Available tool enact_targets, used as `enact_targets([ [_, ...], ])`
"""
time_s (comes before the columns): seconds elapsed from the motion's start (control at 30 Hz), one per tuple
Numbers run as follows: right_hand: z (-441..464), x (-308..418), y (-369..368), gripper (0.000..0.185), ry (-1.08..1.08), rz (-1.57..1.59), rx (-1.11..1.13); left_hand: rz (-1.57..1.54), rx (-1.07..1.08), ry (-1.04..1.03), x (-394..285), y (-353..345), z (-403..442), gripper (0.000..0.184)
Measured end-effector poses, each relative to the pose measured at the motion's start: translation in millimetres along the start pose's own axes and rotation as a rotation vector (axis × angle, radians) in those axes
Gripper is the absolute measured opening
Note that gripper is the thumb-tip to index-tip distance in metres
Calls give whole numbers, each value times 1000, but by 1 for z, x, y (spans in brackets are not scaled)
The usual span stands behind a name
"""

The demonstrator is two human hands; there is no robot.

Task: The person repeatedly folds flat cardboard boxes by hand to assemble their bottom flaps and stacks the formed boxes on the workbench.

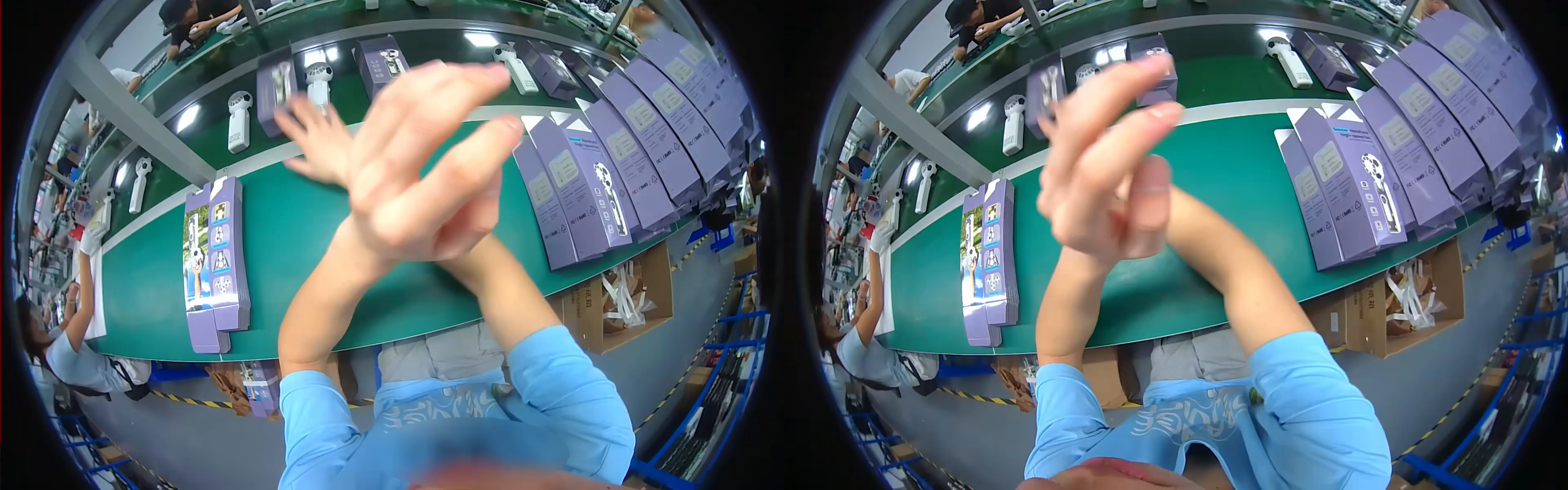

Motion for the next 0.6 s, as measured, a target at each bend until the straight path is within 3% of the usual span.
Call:
enact_targets([
  [0.03,-16,-4,-20,61,-3,4,-9,-2,8,-5,-6,0,-6,22],
  [0.13,-48,-21,-49,56,-77,68,-28,90,376,219,-15,8,-28,29],
  [0.17,-68,-27,-46,48,-6,135,68,127,525,310,-17,30,-39,31],
  [0.23,-106,-41,-32,41,35,216,155,373,704,570,-11,83,-68,31],
  [0.3,-120,-58,-3,34,34,288,187,592,786,987,1,152,-105,32],
  [0.37,-125,-59,10,30,36,343,204,1100,1051,979,7,237,-163,54],
  [0.4,-125,-61,12,28,-10,352,209,1107,1063,979,5,249,-173,54],
  [0.5,-125,-60,15,25,-86,370,231,1216,990,1466,-7,281,-195,85],
  [0.6,-125,-62,18,25,-99,379,279,1213,970,1623,4,287,-192,100],
])
Point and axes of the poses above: each hand's wrist, its own z-axis towards the middle knuckle, its own y-axis out of the back of the hand, x = y × z, the point moved 3 cm from there along z, towards the middle knuckle, and after that the axes turned 5 degrees about x, right-handed, at the moved point
